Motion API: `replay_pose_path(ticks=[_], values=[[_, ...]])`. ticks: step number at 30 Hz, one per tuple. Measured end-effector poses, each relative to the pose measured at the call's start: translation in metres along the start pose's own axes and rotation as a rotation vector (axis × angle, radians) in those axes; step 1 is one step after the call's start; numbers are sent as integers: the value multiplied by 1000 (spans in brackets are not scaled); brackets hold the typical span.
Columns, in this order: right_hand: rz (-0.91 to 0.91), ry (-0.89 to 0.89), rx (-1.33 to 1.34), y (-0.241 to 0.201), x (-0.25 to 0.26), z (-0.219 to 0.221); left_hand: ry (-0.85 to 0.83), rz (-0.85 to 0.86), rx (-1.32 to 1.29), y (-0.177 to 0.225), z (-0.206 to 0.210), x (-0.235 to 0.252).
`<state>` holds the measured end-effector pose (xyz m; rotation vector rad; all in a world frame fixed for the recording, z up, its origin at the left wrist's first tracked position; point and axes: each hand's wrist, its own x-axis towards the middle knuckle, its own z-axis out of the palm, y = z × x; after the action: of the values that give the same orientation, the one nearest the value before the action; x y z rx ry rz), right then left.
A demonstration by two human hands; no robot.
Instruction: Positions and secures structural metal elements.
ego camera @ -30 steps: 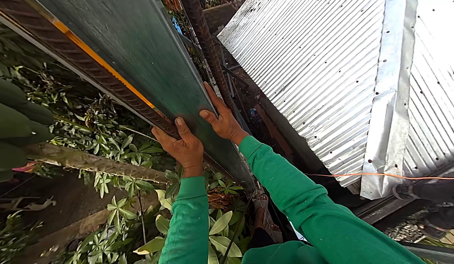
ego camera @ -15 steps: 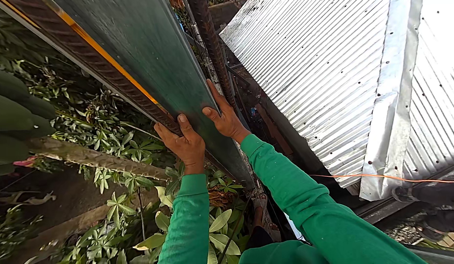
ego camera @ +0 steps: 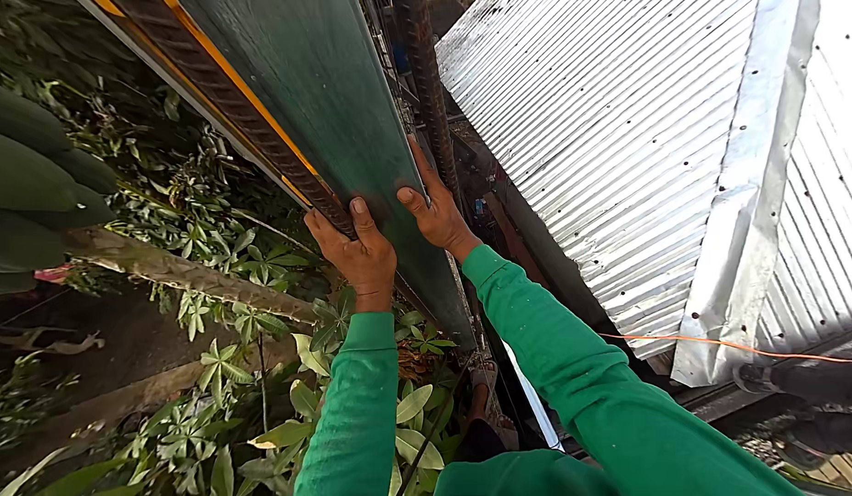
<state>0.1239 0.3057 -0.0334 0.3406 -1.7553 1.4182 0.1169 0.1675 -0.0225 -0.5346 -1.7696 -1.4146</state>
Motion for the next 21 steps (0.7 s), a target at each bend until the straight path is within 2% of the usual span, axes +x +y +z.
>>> replay_pose_path(ticks=[13,21], values=[[-3,13,12,0,0,1,-62,-86,79,2,-10,-14],[-11,12,11,0,0,1,-3,-4,2,1,0,0]])
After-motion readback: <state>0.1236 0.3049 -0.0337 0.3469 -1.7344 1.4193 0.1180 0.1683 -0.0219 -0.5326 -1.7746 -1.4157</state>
